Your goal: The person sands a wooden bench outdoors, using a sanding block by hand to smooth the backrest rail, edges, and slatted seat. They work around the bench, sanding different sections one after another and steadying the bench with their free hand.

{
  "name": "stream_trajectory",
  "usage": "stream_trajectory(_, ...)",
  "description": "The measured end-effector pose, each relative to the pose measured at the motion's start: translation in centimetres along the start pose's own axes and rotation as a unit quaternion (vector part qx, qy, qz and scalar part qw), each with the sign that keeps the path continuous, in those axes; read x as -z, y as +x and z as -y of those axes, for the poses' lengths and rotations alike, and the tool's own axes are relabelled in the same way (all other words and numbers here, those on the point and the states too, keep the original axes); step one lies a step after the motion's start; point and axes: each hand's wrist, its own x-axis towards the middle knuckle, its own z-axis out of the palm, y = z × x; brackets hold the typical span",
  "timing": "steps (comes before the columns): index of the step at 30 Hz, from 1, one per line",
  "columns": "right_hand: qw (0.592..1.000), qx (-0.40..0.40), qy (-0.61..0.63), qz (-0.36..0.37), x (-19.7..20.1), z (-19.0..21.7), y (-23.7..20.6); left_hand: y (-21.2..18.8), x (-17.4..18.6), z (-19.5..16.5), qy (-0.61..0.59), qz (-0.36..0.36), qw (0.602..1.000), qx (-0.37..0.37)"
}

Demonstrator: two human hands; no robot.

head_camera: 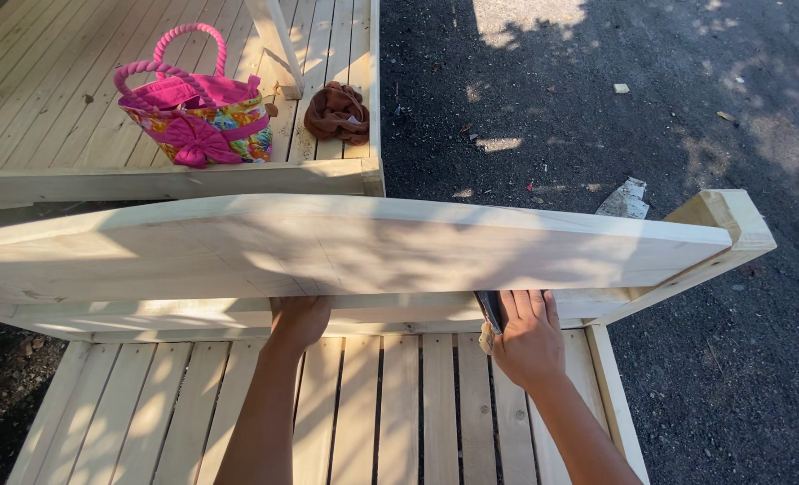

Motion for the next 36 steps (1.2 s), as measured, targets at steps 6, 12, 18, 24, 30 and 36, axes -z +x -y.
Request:
stream_trajectory(6, 0.991, 0.104, 0.079, 0.039, -3.7, 13.8, 3.6, 0.5, -0.2, 1.4, -0.108, -0.009, 0.993, 0.047)
stream_trajectory(12, 0.974, 0.176, 0.119, 0.082, -6.9, 18.6, 5.7, 0.6, -0.3, 1.9, -0.135, -0.075, 0.987, 0.044)
stream_trajectory(18, 0.991, 0.117, 0.061, 0.001, -0.3, -0.1, 0.8, 0.1, -1.3, 0.8, -0.019, -0.046, 0.998, 0.025)
stream_trajectory(24, 0.988, 0.100, 0.100, -0.057, -1.9, 8.0, 2.0, -0.5, 0.4, -0.5, 0.011, 0.012, 0.998, 0.059)
stream_trajectory(30, 0.985, 0.123, 0.125, 0.001, -1.1, 15.1, 2.4, -0.8, 1.8, -2.8, 0.084, 0.066, 0.990, 0.097)
stream_trajectory(36, 0.977, 0.039, 0.117, 0.176, 2.3, 11.8, 5.0, -0.6, 0.7, -4.1, 0.041, 0.076, 0.992, 0.096)
